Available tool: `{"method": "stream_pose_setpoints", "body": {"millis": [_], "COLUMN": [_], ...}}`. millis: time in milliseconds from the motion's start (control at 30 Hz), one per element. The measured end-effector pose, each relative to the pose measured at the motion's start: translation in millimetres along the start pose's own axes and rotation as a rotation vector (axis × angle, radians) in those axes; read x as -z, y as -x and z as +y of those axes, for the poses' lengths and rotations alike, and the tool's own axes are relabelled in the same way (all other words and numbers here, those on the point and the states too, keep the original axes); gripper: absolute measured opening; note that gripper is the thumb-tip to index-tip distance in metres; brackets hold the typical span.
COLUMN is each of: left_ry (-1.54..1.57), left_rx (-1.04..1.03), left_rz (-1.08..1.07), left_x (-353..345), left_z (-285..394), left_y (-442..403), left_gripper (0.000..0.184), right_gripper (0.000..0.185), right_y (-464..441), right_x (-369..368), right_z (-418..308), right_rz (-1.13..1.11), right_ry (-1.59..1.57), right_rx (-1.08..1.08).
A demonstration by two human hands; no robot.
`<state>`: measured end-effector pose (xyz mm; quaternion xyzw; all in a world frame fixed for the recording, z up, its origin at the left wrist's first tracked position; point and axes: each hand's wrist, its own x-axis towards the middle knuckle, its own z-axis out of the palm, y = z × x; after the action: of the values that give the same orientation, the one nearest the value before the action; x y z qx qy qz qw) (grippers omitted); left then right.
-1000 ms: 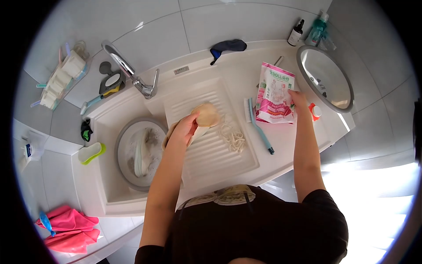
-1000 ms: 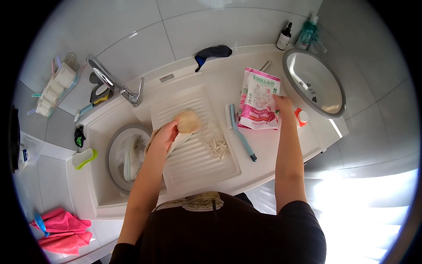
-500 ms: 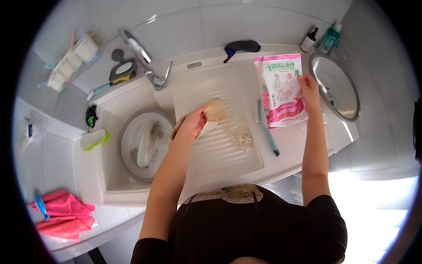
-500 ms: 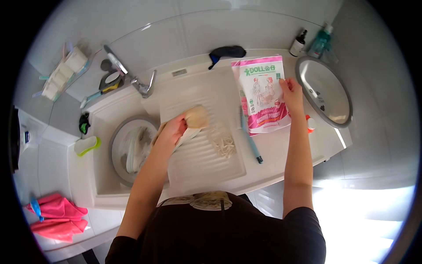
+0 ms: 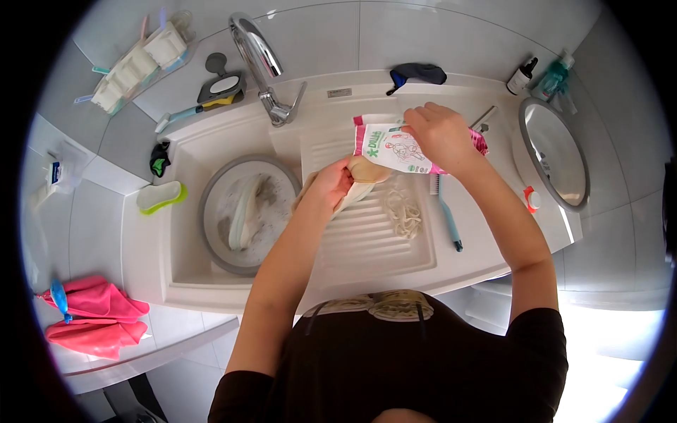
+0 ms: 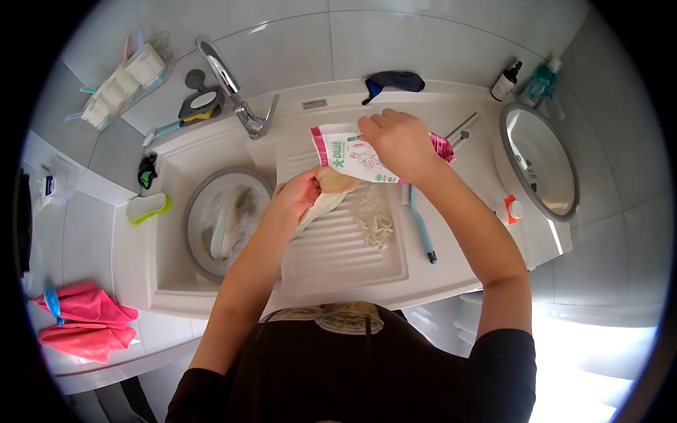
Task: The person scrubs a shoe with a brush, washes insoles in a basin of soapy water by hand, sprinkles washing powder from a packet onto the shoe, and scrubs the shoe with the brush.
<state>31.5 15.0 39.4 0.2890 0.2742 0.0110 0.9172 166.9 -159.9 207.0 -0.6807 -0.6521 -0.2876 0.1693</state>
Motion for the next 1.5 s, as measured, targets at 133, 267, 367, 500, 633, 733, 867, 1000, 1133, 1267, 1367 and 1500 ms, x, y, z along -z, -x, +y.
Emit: {"method": "stream_pose_setpoints", "body": {"millis": [133,267,367,500,633,733,867,1000,1133,1267,1367,1500], "left_ry": [-0.014,0.012,-0.001,0.04,0.042,0.022,0.047,0.041,0.043,0.02,0.004,-0.004], "left_rx": [-0.037,-0.079,-0.074,-0.081,-0.081,-0.082,-0.079,-0.07,-0.074,-0.078,-0.079,-0.107], "left_rz": [-0.016,0.036,-0.028,-0.011,0.007,0.0,-0.005,-0.013,0.023,0.025,-0.004,0.03], "left_x": [2,0,2,10,2,-3,6,7,5,3,5,3], "left_z": [1,4,4,6,4,6,6,3,5,6,1,6], "left_y": [3,5,13,6,14,21,7,10,12,11,13,11], "left_gripper": [0.031,0.032,0.032,0.032,0.033,0.032,0.032,0.032,0.031,0.034,0.033,0.033], "right_gripper": [0.018,0.018,0.019,0.019,0.019,0.017,0.018,0.019,0.02,0.02,0.02,0.02], "right_y": [-12,-24,-18,-24,-23,-28,-26,-22,-24,-20,-16,-16], "right_x": [0,14,9,10,8,18,12,13,14,8,8,11], "right_z": [-10,-17,-21,-22,-23,-26,-22,-21,-20,-18,-20,-16], "right_rz": [-0.015,0.018,-0.108,-0.087,-0.103,-0.09,-0.144,-0.088,-0.022,-0.092,-0.017,-0.045], "right_ry": [0.054,0.049,0.111,0.087,0.106,0.113,0.161,0.123,0.1,0.143,0.093,0.122], "right_rx": [0.123,0.142,0.173,0.163,0.192,0.183,0.197,0.147,0.128,0.15,0.111,0.099]}}
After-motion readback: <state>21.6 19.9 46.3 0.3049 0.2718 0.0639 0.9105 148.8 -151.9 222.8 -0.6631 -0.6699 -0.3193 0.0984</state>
